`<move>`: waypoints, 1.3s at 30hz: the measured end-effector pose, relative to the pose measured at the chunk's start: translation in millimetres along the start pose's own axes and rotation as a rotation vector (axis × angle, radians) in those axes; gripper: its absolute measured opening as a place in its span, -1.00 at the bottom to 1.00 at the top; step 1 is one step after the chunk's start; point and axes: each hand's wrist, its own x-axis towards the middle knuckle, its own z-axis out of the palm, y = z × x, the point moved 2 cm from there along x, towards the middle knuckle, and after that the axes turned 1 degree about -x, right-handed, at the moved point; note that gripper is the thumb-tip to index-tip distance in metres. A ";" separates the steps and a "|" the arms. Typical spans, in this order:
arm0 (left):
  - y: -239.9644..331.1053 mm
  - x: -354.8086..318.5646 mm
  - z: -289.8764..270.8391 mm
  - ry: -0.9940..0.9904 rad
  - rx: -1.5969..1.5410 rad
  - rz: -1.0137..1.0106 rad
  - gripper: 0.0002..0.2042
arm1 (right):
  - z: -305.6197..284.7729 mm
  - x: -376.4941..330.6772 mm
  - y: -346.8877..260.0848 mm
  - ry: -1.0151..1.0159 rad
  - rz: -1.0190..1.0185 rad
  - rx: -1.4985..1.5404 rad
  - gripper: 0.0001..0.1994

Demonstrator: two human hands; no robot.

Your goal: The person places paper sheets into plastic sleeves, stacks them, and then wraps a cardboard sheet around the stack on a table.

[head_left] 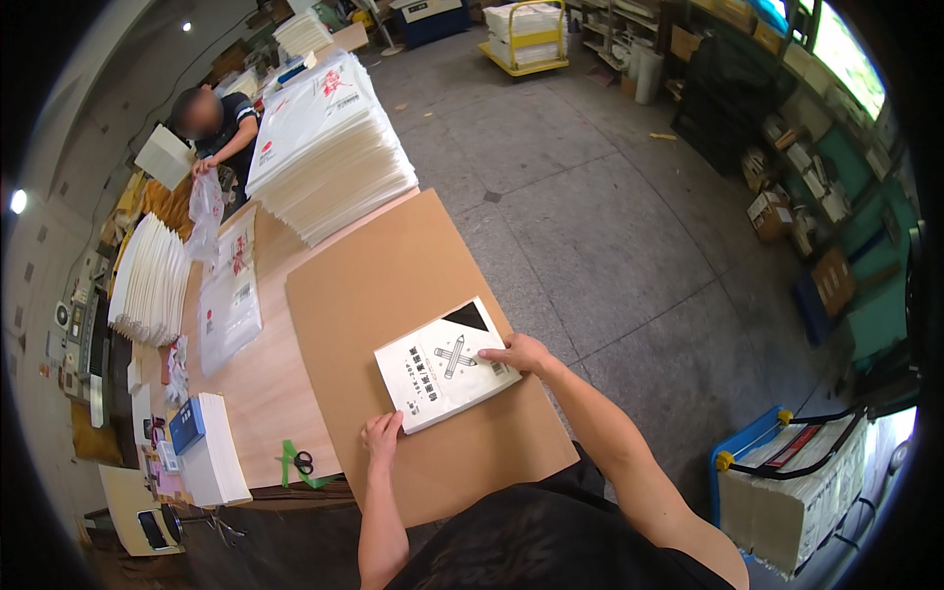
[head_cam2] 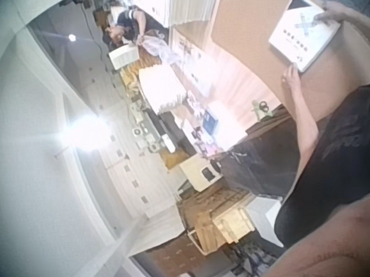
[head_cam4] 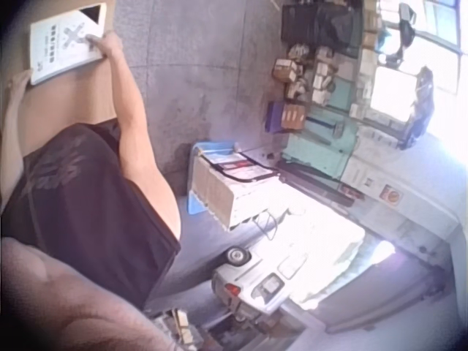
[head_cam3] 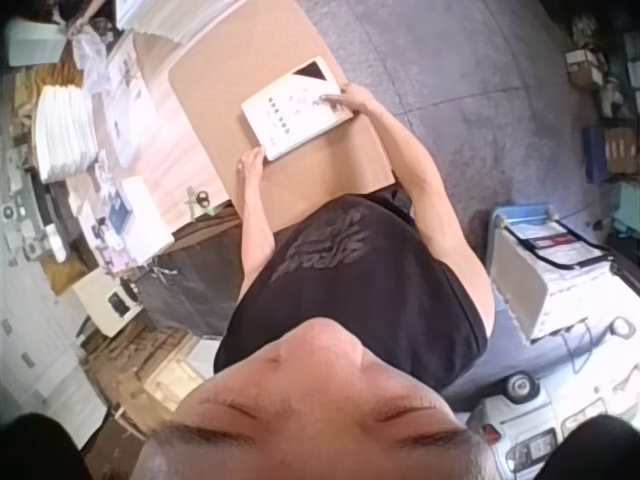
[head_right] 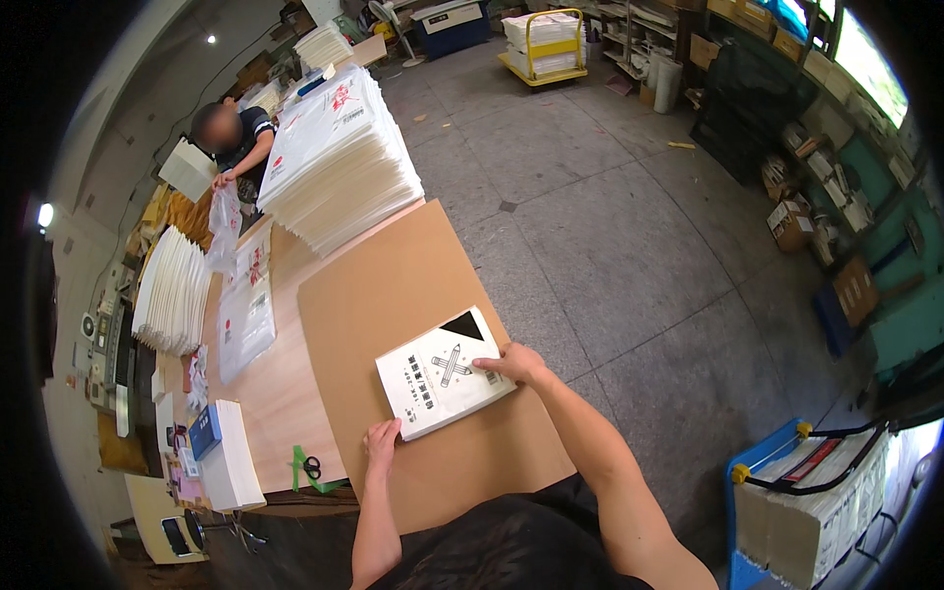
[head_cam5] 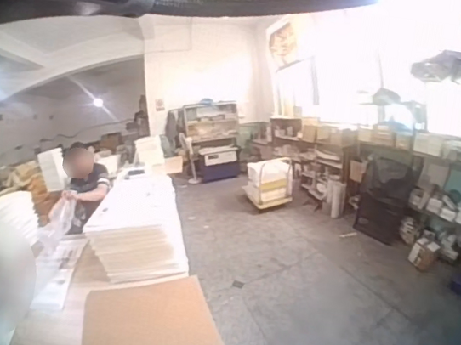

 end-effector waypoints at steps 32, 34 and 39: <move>4.4 -0.8 3.7 0.033 0.034 0.001 -0.56 | -2.8 -5.2 -3.5 0.044 0.018 -0.072 -0.21; 2.0 -0.9 1.5 0.047 0.059 0.027 -0.58 | -4.7 -10.7 -9.6 0.003 0.045 -0.037 -0.23; -0.3 -0.6 3.0 0.037 0.028 0.020 -0.57 | -1.5 -3.6 -2.0 0.041 0.034 -0.023 -0.23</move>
